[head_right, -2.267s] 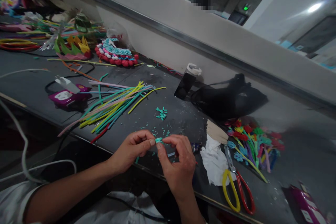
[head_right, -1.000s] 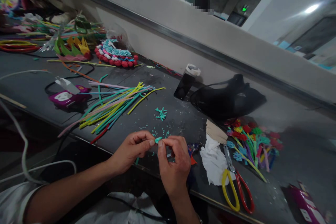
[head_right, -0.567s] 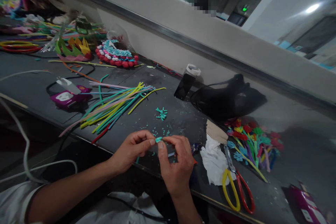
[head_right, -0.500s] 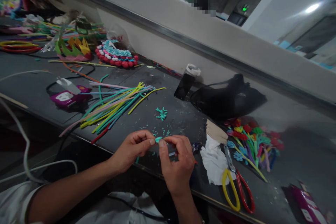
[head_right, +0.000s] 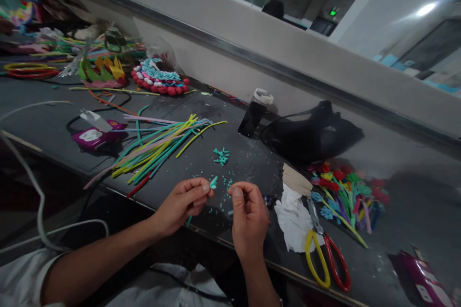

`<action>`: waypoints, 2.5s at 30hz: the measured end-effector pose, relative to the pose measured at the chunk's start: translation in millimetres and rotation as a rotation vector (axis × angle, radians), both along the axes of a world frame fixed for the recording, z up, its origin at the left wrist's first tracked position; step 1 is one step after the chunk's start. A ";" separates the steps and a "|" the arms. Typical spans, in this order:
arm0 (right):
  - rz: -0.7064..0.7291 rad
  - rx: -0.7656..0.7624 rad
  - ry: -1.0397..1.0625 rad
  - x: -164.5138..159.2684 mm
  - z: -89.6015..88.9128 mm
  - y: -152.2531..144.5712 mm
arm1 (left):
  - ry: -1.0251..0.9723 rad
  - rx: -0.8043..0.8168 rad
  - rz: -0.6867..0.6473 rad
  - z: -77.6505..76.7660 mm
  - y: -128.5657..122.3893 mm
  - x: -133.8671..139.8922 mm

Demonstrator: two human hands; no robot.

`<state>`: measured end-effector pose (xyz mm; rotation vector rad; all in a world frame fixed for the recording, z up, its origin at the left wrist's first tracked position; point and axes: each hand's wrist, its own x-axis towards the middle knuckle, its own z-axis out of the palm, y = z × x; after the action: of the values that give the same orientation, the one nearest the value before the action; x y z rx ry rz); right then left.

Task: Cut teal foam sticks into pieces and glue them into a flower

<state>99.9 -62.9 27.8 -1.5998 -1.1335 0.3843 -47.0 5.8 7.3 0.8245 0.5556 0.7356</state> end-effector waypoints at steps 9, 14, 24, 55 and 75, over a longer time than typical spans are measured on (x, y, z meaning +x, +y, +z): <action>0.101 0.020 0.095 -3.1 0.9 2.1 | 0.008 0.026 -0.029 0.0 -1.7 1.4; 0.139 0.055 0.331 -5.4 -7.1 9.5 | 0.019 0.036 -0.038 -2.5 -1.7 1.9; 0.138 0.002 0.219 -3.2 -6.3 9.3 | 0.020 0.026 -0.030 3.5 -0.4 -0.3; 0.174 -0.005 0.353 -5.6 -9.6 16.4 | -0.056 -0.056 -0.094 1.7 0.2 -1.5; 0.184 0.106 0.416 0.9 1.8 7.9 | -0.038 -0.033 -0.101 1.0 -0.3 0.1</action>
<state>100.8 -54.9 29.6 -1.2509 -0.9614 0.7293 -46.9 5.5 8.3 0.8005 0.4872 0.6469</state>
